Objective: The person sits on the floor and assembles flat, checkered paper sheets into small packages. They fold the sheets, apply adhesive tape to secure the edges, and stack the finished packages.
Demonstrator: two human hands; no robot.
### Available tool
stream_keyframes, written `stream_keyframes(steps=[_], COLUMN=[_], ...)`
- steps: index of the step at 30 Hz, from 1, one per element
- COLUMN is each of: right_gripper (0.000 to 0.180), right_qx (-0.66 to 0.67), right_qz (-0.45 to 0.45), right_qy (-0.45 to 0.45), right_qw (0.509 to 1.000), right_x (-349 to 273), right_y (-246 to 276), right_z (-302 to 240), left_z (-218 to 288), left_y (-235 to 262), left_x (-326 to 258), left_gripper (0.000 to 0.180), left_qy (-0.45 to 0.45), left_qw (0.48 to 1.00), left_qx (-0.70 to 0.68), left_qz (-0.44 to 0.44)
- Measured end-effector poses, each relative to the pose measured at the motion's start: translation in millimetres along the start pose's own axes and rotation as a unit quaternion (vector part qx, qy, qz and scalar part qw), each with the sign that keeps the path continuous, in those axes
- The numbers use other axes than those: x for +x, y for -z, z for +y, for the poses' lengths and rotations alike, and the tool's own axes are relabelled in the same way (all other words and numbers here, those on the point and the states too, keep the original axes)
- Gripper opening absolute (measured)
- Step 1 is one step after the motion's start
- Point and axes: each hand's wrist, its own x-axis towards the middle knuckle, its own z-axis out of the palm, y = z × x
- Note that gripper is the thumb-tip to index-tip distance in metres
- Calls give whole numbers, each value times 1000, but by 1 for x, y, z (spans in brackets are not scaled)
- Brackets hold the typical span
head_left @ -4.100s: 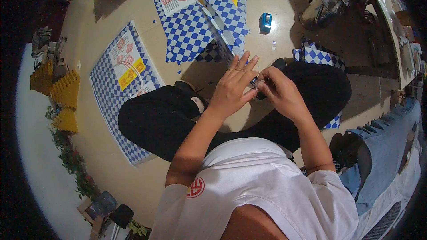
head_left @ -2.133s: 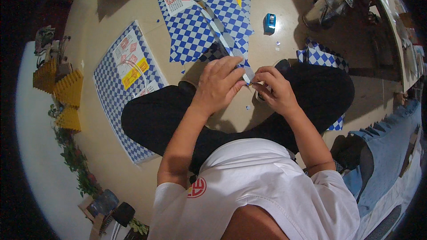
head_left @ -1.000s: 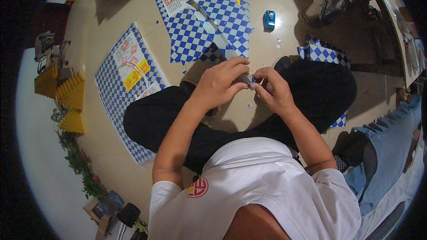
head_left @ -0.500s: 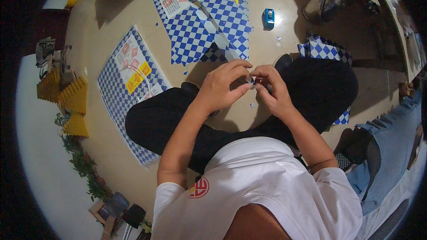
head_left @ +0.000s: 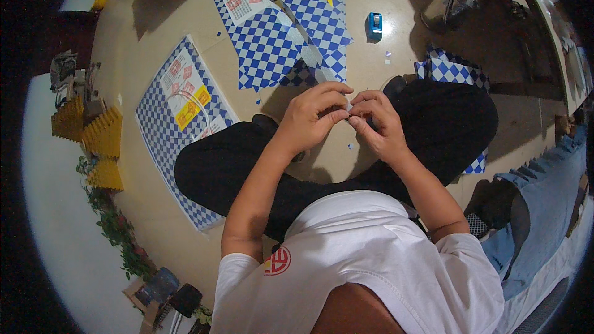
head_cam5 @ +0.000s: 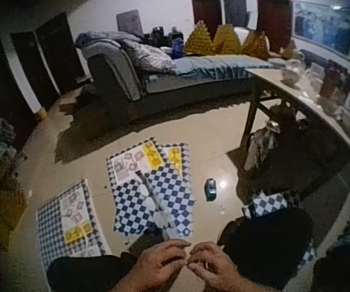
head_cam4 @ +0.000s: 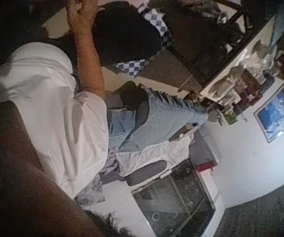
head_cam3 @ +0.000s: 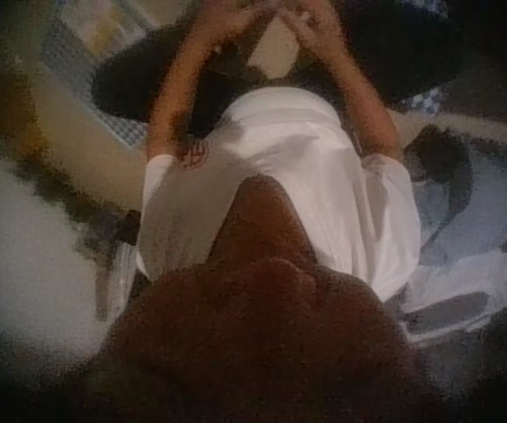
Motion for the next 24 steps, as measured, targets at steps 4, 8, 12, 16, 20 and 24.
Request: stream_keyframes(steps=[4,8,12,16,20,24], right_gripper=[12,12,13,10,9,13], right_qx=[-7,2,12,79,77,84], right_qz=[33,66,91,111,94,70], right_qy=[15,15,0,-57,-69,-129], right_qw=[999,998,996,989,990,986], right_x=[-1,-2,-3,-5,-5,-4], right_y=[-5,-11,-13,-15,-10,-5], right_z=[1,4,7,8,9,7], left_z=[-7,-10,-5,-5,-3,-6], left_y=[-2,-5,-9,-11,-10,-9], left_x=[-1,0,0,1,1,1], left_gripper=[10,10,9,10,14,21], left_qy=[-7,11,14,9,3,-51], left_qw=[999,995,996,996,998,998], left_qx=[-47,-98,-86,-83,-58,27], left_qz=[7,-1,12,12,-1,8])
